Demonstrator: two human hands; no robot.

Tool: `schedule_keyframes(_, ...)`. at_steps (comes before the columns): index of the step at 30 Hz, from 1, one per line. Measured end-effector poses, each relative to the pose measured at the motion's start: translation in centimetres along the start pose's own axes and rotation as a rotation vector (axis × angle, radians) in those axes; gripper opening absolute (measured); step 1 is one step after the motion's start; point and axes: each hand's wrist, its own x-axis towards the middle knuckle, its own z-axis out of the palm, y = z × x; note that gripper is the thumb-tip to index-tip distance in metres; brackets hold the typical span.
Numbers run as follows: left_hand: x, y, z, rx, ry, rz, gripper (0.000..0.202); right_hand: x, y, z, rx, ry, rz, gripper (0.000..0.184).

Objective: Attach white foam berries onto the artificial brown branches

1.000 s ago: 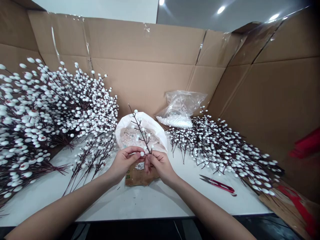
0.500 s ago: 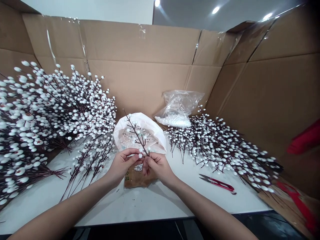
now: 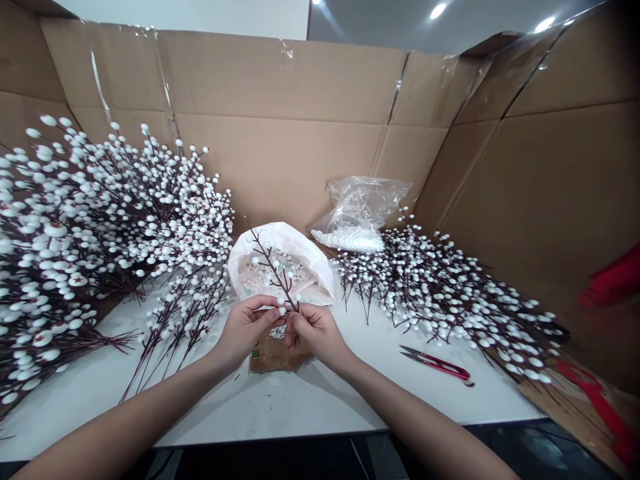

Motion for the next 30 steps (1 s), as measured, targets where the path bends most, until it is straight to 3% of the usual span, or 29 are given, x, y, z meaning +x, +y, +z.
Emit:
schedule_keyframes(19,-0.23,0.08,0.2,0.067,0.002,0.061,0.023,-0.03,0.2,-0.05,-0.006,-0.02,-0.012,0.032)
schedule_keyframes(25,-0.56,0.71,0.58,0.063,-0.095,0.152,0.021,-0.25,0.58,0.36,-0.174,-0.03,-0.064,0.035)
schedule_keyframes(30,-0.68,0.63,0.4,0.027,-0.1,0.153,0.019,-0.53,0.03,0.3,-0.334,-0.015,-0.198,0.036)
